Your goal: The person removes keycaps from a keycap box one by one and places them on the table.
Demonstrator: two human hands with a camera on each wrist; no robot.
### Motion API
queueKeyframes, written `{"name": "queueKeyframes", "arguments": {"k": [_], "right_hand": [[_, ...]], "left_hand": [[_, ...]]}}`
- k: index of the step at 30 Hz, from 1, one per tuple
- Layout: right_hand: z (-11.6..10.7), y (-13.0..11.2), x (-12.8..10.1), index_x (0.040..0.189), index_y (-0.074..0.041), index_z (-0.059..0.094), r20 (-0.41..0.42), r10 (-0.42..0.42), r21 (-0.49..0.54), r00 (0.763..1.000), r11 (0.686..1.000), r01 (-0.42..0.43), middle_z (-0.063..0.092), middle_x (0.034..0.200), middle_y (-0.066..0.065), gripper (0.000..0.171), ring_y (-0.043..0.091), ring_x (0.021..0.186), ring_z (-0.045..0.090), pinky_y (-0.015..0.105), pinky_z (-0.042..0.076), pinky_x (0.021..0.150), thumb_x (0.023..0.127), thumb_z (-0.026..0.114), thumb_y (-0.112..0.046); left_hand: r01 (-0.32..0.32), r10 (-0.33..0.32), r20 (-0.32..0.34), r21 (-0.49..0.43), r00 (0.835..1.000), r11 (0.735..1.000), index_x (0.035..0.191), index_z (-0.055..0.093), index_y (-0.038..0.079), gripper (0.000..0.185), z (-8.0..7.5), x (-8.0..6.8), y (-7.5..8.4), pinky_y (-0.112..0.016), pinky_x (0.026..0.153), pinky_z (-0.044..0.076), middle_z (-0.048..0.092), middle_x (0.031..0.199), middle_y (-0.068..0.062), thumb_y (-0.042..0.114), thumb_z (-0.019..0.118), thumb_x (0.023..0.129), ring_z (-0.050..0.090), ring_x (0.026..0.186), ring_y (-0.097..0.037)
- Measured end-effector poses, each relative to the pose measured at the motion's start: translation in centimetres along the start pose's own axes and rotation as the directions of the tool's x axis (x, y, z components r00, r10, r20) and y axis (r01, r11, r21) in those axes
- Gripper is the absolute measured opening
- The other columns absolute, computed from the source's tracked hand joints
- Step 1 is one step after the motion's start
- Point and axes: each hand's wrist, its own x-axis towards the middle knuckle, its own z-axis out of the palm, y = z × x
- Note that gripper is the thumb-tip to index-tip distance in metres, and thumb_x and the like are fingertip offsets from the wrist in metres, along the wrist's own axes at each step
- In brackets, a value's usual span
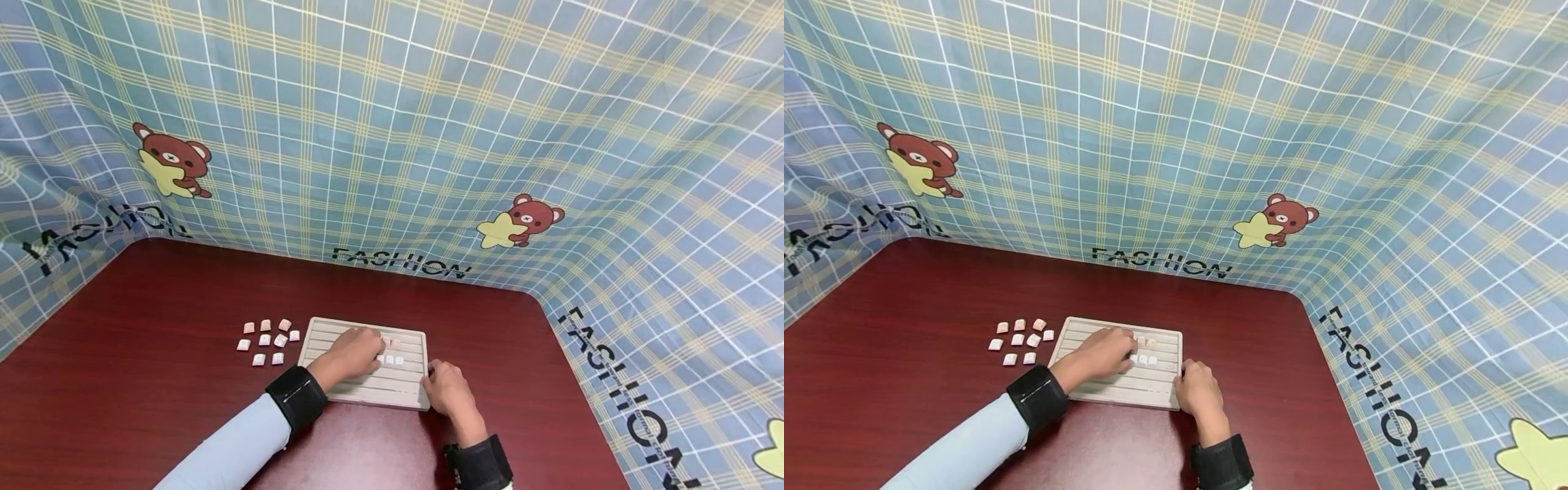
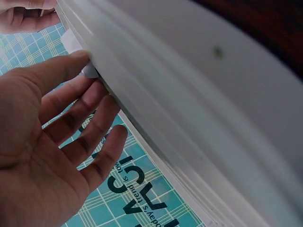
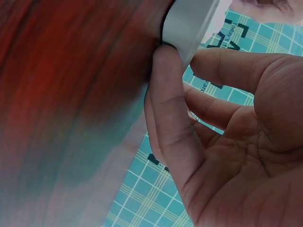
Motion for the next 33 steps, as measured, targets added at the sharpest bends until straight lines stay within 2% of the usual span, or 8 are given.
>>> {"name": "queueKeyframes", "arguments": {"k": [8,12,15,18,23,33], "right_hand": [[0.1,0.0,0.1,0.116,-0.001,0.064,-0.003,-0.003,-0.008,1.000,1.000,0.003,0.059,0.085,0.005,0.028,0.017,0.075,0.056,0.036,0.048,0.068,0.093,0.063,-0.017],[0.1,0.0,0.1,0.116,-0.001,0.064,0.000,-0.004,-0.009,1.000,1.000,0.004,0.060,0.087,0.006,0.028,0.018,0.076,0.057,0.037,0.048,0.070,0.093,0.063,-0.017],[0.1,0.0,0.1,0.116,-0.001,0.064,0.001,0.002,-0.010,1.000,1.000,-0.002,0.060,0.088,0.007,0.028,0.018,0.076,0.056,0.036,0.048,0.069,0.093,0.062,-0.018],[0.1,0.0,0.2,0.117,-0.001,0.064,0.003,0.011,-0.010,1.000,1.000,-0.011,0.060,0.090,0.008,0.029,0.018,0.076,0.056,0.036,0.048,0.070,0.094,0.062,-0.018],[-0.1,-0.2,0.3,0.115,-0.002,0.064,-0.008,-0.004,-0.020,1.000,1.000,0.003,0.062,0.093,0.009,0.028,0.020,0.081,0.059,0.039,0.050,0.073,0.093,0.062,-0.018],[-0.1,0.1,0.2,0.116,0.000,0.064,0.005,-0.008,-0.006,1.000,1.000,0.008,0.061,0.089,0.008,0.028,0.021,0.080,0.060,0.039,0.049,0.072,0.094,0.061,-0.017]], "left_hand": [[0.000,0.000,0.022,0.007,1.000,1.000,0.063,0.057,0.017,0.026,0.0,0.1,-0.1,-0.032,0.059,0.046,0.060,0.073,0.002,0.020,0.075,0.082,0.057,0.067,-0.014],[-0.006,0.006,0.025,-0.015,1.000,1.000,0.062,0.055,0.017,0.027,0.0,0.2,-0.4,-0.032,0.057,0.043,0.059,0.073,0.002,0.018,0.074,0.082,0.053,0.063,-0.012],[-0.006,0.007,0.022,-0.047,1.000,0.999,0.066,0.060,0.016,0.022,-0.2,0.2,-0.6,-0.032,0.058,0.044,0.063,0.075,0.001,0.018,0.073,0.084,0.056,0.066,-0.013],[0.009,-0.007,0.027,-0.075,1.000,0.997,0.077,0.069,0.014,0.010,-0.6,0.1,-0.9,-0.034,0.063,0.049,0.068,0.082,0.000,0.019,0.073,0.085,0.063,0.076,-0.016],[0.034,-0.032,0.030,-0.065,0.999,0.997,0.086,0.071,0.014,0.005,-1.7,-0.7,-1.6,-0.038,0.070,0.051,0.069,0.089,-0.001,0.019,0.072,0.086,0.066,0.086,-0.019],[0.046,-0.047,-0.014,-0.036,0.999,0.998,0.082,0.070,0.015,0.005,-3.4,-3.4,-3.5,-0.037,0.065,0.051,0.066,0.085,0.000,0.019,0.073,0.085,0.065,0.079,-0.020]]}}
